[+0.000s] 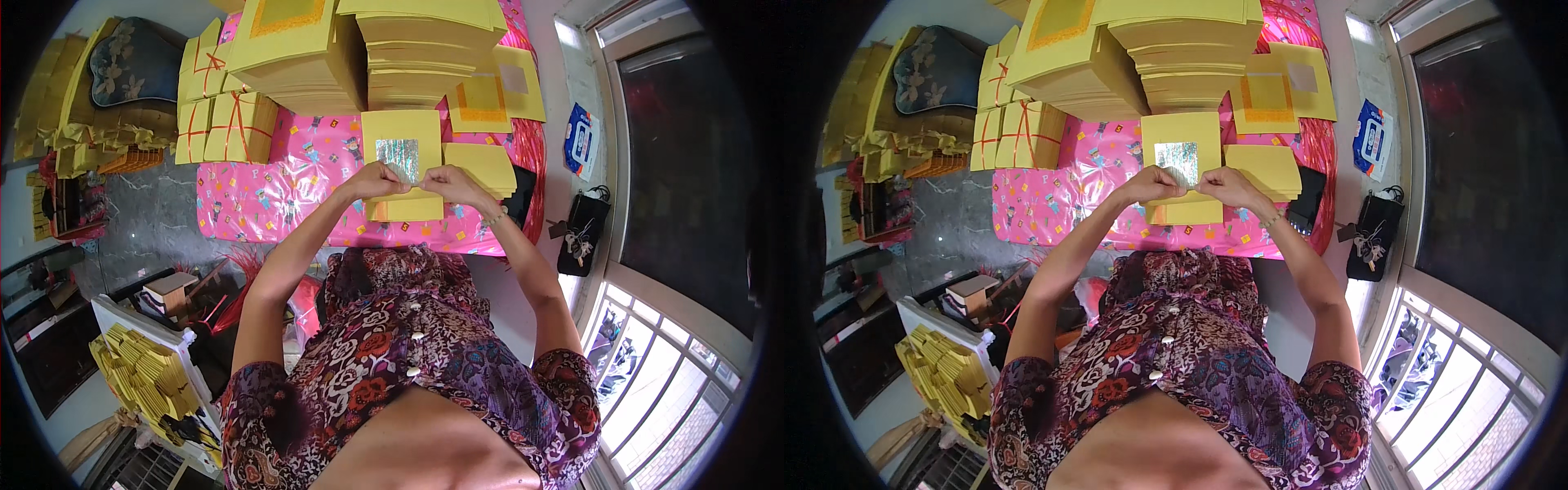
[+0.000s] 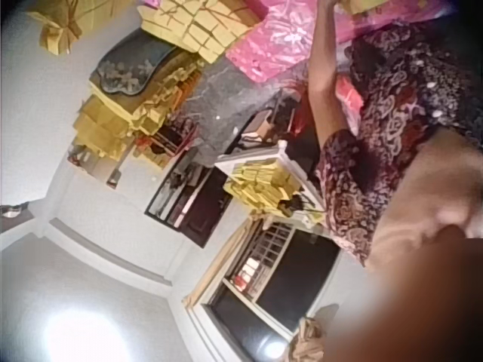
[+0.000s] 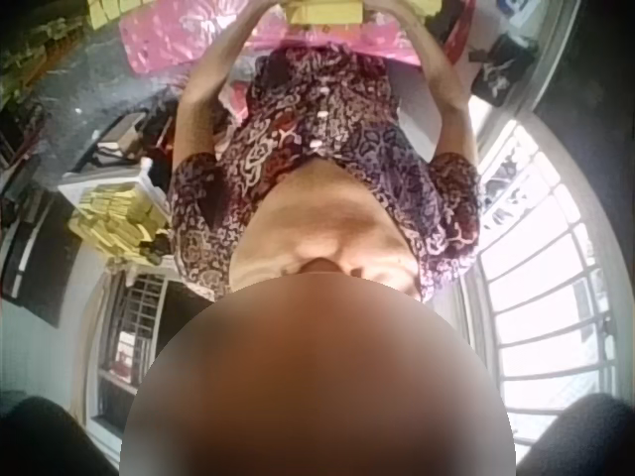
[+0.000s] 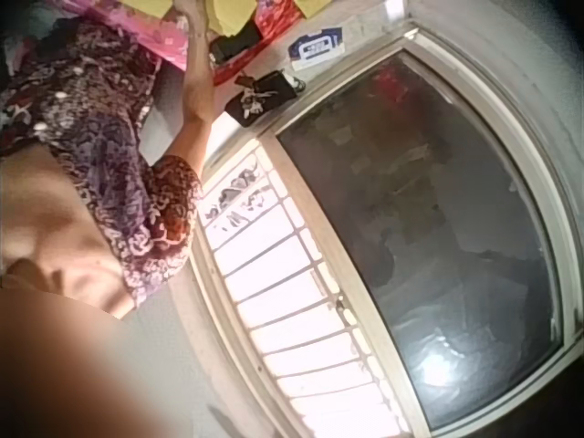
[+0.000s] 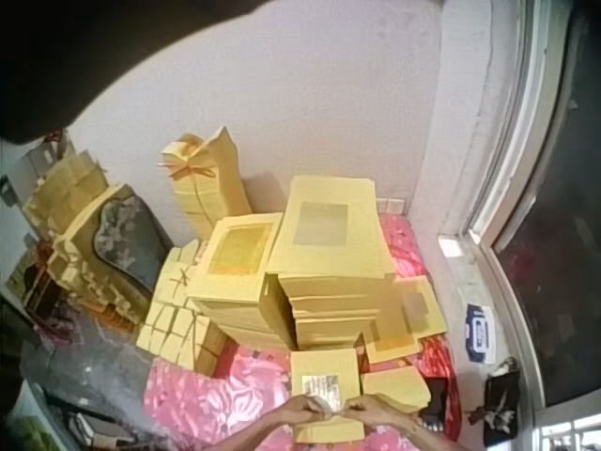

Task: Counting and bundling yellow paper sheets with rubber bands.

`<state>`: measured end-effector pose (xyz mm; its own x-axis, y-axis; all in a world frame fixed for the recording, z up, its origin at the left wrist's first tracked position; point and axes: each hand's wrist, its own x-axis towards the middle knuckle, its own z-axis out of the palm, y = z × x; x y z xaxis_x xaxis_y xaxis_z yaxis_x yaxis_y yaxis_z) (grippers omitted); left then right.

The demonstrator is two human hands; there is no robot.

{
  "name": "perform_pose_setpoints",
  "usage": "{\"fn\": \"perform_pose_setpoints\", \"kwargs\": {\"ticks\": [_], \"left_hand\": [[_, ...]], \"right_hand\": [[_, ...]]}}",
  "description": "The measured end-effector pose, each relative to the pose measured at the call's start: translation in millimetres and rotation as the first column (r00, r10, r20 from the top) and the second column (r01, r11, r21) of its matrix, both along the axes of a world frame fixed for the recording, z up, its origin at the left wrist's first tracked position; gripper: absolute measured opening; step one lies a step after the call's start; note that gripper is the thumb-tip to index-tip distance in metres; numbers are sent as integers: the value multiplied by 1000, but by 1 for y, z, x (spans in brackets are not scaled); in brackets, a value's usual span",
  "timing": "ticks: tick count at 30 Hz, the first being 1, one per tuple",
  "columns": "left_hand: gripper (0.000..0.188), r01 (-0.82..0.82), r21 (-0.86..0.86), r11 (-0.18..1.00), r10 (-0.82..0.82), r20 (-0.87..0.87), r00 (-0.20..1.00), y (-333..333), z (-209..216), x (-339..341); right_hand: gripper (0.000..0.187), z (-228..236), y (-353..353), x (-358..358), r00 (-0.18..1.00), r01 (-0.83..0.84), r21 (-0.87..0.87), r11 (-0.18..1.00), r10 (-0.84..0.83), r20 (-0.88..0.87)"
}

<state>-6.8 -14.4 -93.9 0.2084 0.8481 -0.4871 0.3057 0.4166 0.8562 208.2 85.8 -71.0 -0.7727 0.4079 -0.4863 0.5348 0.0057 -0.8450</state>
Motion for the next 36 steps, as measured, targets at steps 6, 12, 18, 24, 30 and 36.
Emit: {"fn": "perform_pose_setpoints", "kwargs": {"ticks": [6,12,18,24,30,36], "left_hand": [[38,-14,17,1000,15,-5,1000,-1,-11,-1],[36,-33,107,994,40,-69,997,-3,9,7],[45,235,788,568,510,-562,651,-23,48,33],[68,297,651,699,278,-630,725,-24,35,51],[75,275,584,763,282,-685,672,-11,17,49],[76,300,552,778,244,-706,665,-7,11,46]], "right_hand": [[23,0,-7,2,989,-51,119,992,67,-134],[21,5,-2,0,985,-48,390,919,109,-136],[23,4,34,-19,974,100,455,885,8,-228],[26,3,68,-49,979,163,578,800,-61,-192],[23,-1,66,-69,993,96,836,540,-110,-43],[28,-12,60,-88,996,84,871,484,-28,-81]]}}
